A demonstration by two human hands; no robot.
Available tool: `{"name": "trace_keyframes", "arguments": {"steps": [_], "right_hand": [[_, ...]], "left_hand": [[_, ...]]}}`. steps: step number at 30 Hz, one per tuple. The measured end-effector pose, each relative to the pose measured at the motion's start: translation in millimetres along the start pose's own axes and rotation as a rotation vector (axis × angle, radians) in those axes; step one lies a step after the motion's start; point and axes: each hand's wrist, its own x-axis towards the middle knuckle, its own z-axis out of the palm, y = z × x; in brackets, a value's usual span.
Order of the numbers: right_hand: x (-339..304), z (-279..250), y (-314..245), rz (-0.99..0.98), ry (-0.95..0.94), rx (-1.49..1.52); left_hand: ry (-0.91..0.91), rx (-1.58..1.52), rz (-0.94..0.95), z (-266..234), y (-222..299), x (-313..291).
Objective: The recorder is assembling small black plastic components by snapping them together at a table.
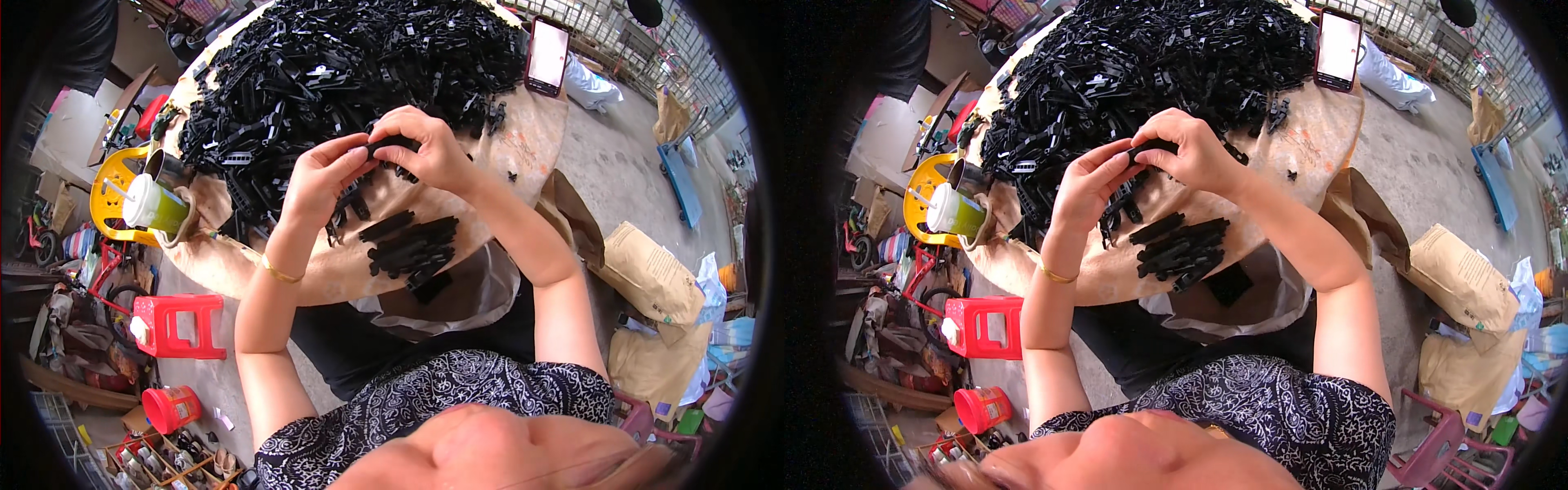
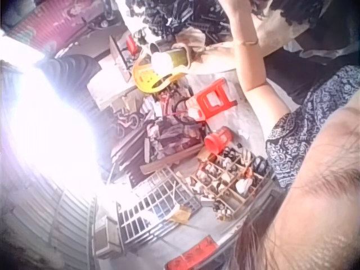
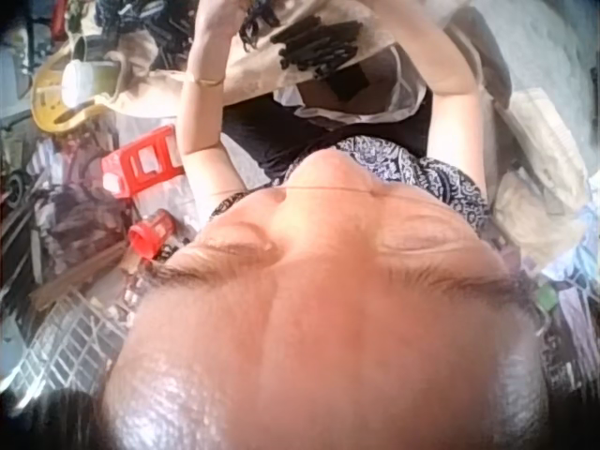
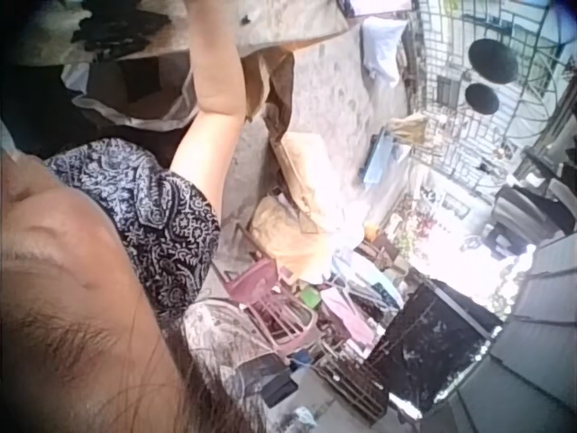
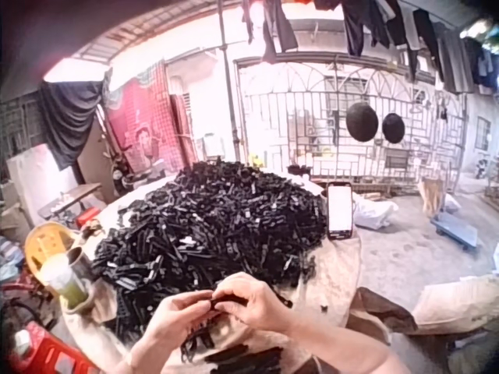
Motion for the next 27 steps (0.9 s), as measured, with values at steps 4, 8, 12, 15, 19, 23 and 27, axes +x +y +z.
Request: {"name": "trace_keyframes", "arguments": {"steps": [4, 8, 12, 15, 19, 23, 27], "right_hand": [[1, -3, -4, -0.005, -0.043, -0.009], [0, -8, -10, 0.277, -0.140, 0.159], [-5, -9, -4, 0.251, -0.198, 0.072], [-5, -11, -9, 0.170, -0.201, -0.037], [-6, -16, -12, 0.127, -0.194, -0.041], [-9, -17, -12, 0.163, -0.159, 0.044], [-14, -13, -10, 0.182, -0.162, -0.016]], "left_hand": [[0.059, 0.310, 0.124, -1, 2, 1], [0.095, 0.547, 0.302, 2, 1, -1], [0.158, 0.771, 0.404, 9, -2, -4], [0.173, 0.866, 0.432, 15, 2, -8], [0.162, 0.942, 0.491, 20, 5, -14], [0.082, 0.953, 0.448, 18, 7, -12], [-0.073, 0.638, 0.214, 2, 5, -2]]}}
